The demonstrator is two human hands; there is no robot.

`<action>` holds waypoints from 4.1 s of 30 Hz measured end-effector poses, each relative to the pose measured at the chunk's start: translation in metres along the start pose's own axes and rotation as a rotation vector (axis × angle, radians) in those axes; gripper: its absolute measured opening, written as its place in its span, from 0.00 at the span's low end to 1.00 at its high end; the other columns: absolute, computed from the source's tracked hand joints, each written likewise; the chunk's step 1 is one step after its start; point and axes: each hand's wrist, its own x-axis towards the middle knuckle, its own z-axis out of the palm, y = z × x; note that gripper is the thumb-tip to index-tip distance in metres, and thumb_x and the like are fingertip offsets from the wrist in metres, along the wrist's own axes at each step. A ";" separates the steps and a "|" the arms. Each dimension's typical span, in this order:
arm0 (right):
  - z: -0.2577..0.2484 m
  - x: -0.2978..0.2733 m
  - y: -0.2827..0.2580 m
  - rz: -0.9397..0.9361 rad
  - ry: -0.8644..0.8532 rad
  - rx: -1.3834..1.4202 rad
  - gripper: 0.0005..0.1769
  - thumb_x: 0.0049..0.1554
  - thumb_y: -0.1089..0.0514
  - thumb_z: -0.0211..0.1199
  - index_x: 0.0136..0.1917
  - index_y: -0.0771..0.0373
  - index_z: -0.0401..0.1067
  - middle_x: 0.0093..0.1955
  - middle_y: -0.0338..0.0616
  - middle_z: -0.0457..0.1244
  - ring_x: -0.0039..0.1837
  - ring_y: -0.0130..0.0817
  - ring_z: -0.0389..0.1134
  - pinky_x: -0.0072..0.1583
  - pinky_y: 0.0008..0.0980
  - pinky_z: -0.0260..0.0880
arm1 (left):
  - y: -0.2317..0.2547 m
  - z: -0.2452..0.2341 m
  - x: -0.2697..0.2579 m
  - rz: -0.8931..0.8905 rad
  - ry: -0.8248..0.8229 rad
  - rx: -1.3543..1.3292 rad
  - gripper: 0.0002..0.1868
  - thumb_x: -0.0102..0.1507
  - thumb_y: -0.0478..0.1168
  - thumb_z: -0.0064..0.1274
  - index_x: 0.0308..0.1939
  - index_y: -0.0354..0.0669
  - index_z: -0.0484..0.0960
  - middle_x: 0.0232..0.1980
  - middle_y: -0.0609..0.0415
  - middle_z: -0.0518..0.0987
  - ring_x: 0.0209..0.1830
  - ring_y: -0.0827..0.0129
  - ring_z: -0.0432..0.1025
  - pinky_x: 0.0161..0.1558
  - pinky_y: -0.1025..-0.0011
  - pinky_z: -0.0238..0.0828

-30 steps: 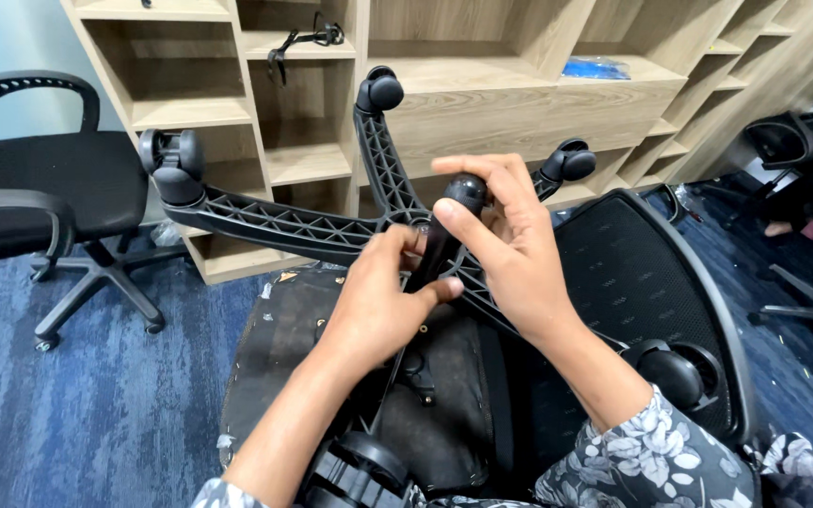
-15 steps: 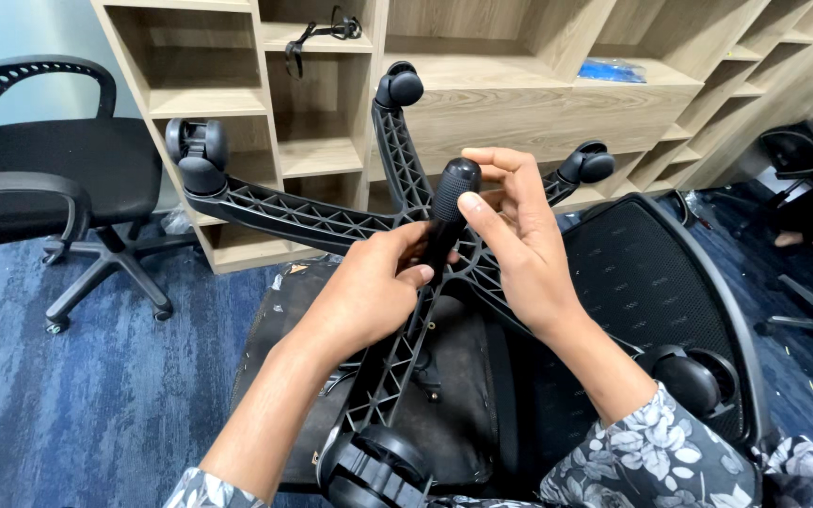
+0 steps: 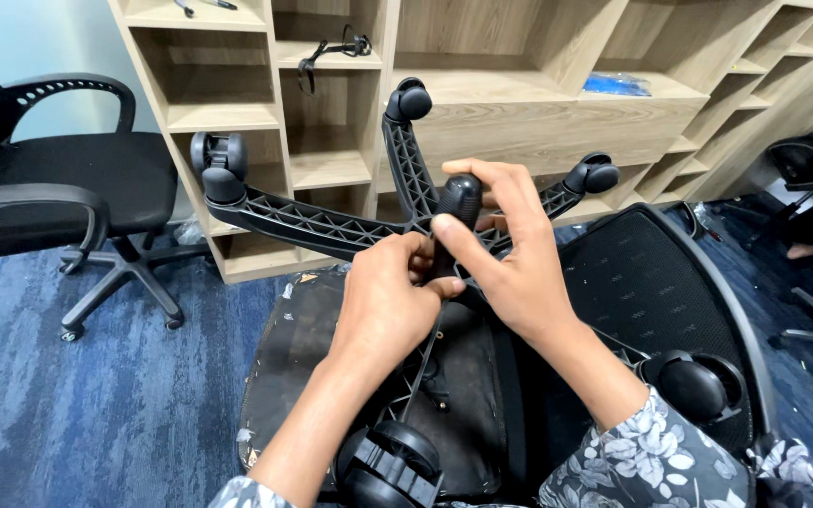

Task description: The person uses a manual T-handle Allen wrench to tighten the central bolt on the base of an office chair. They rotate the wrench repeatedly to secure the base while the chair remains upside down on a work surface.

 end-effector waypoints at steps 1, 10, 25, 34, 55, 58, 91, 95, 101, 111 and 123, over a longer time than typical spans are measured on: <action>0.001 0.001 0.000 0.009 0.017 -0.003 0.23 0.60 0.58 0.66 0.67 0.60 0.69 0.59 0.38 0.58 0.57 0.23 0.65 0.57 0.25 0.68 | -0.001 0.001 0.000 0.014 0.020 0.035 0.16 0.51 0.40 0.69 0.39 0.37 0.83 0.38 0.47 0.85 0.39 0.60 0.82 0.44 0.64 0.76; 0.008 0.000 0.011 0.188 0.055 0.271 0.24 0.63 0.58 0.60 0.72 0.60 0.68 0.53 0.36 0.53 0.51 0.22 0.59 0.55 0.23 0.64 | -0.026 0.021 -0.003 0.349 0.041 -0.022 0.21 0.59 0.33 0.58 0.54 0.30 0.72 0.53 0.36 0.77 0.54 0.45 0.72 0.53 0.56 0.69; 0.004 -0.003 0.022 0.182 -0.068 0.507 0.24 0.67 0.60 0.54 0.76 0.60 0.60 0.57 0.40 0.65 0.57 0.21 0.66 0.61 0.25 0.68 | -0.019 0.012 0.008 0.102 0.072 0.107 0.18 0.55 0.41 0.66 0.43 0.34 0.81 0.44 0.42 0.80 0.43 0.52 0.78 0.48 0.61 0.75; 0.004 0.006 0.028 0.266 0.052 0.550 0.13 0.65 0.59 0.62 0.63 0.63 0.72 0.49 0.32 0.63 0.48 0.16 0.61 0.50 0.21 0.63 | -0.018 0.024 0.001 0.087 0.133 0.106 0.22 0.50 0.44 0.71 0.36 0.36 0.75 0.39 0.47 0.77 0.38 0.54 0.76 0.42 0.60 0.73; -0.008 0.005 0.026 0.320 -0.131 1.229 0.10 0.71 0.52 0.47 0.54 0.59 0.62 0.52 0.48 0.61 0.56 0.41 0.64 0.64 0.42 0.67 | -0.059 0.041 0.006 0.087 -0.219 -0.605 0.13 0.65 0.33 0.51 0.54 0.37 0.76 0.44 0.57 0.81 0.42 0.79 0.77 0.47 0.77 0.73; -0.009 0.005 0.024 0.365 -0.117 1.294 0.10 0.68 0.52 0.48 0.47 0.57 0.60 0.45 0.47 0.59 0.50 0.41 0.63 0.57 0.43 0.67 | -0.058 0.039 0.001 0.096 -0.163 -0.504 0.11 0.62 0.32 0.57 0.48 0.39 0.76 0.37 0.58 0.78 0.36 0.81 0.72 0.40 0.78 0.69; 0.001 0.022 0.020 0.256 -0.035 0.712 0.16 0.72 0.53 0.46 0.52 0.66 0.68 0.34 0.38 0.60 0.35 0.25 0.63 0.41 0.26 0.66 | -0.029 0.012 0.007 0.146 -0.288 -0.277 0.15 0.61 0.31 0.54 0.52 0.37 0.80 0.44 0.56 0.89 0.47 0.75 0.80 0.54 0.73 0.73; 0.000 0.024 0.029 0.263 -0.068 0.629 0.16 0.71 0.54 0.45 0.55 0.66 0.69 0.40 0.37 0.60 0.41 0.24 0.65 0.45 0.25 0.69 | -0.029 0.019 0.015 0.151 -0.225 -0.273 0.17 0.56 0.32 0.61 0.49 0.38 0.79 0.41 0.54 0.88 0.43 0.74 0.82 0.50 0.72 0.76; 0.012 0.013 0.020 0.187 -0.016 0.228 0.12 0.68 0.55 0.49 0.59 0.63 0.66 0.45 0.37 0.60 0.47 0.23 0.65 0.52 0.26 0.68 | -0.029 0.025 0.021 0.132 -0.038 -0.045 0.20 0.52 0.39 0.69 0.40 0.37 0.75 0.36 0.49 0.85 0.38 0.63 0.81 0.46 0.67 0.76; 0.022 0.013 -0.004 0.534 0.148 0.467 0.08 0.58 0.62 0.64 0.47 0.60 0.65 0.37 0.33 0.58 0.37 0.20 0.61 0.39 0.24 0.63 | -0.030 0.039 0.011 0.173 0.072 0.033 0.22 0.52 0.37 0.66 0.42 0.38 0.68 0.38 0.38 0.80 0.40 0.44 0.77 0.42 0.56 0.72; 0.032 0.034 -0.001 0.524 0.200 0.585 0.20 0.57 0.59 0.66 0.28 0.59 0.61 0.24 0.36 0.58 0.28 0.20 0.57 0.32 0.24 0.55 | -0.037 0.026 0.015 0.084 -0.026 -0.228 0.22 0.50 0.41 0.72 0.38 0.36 0.77 0.31 0.54 0.83 0.31 0.71 0.76 0.40 0.70 0.73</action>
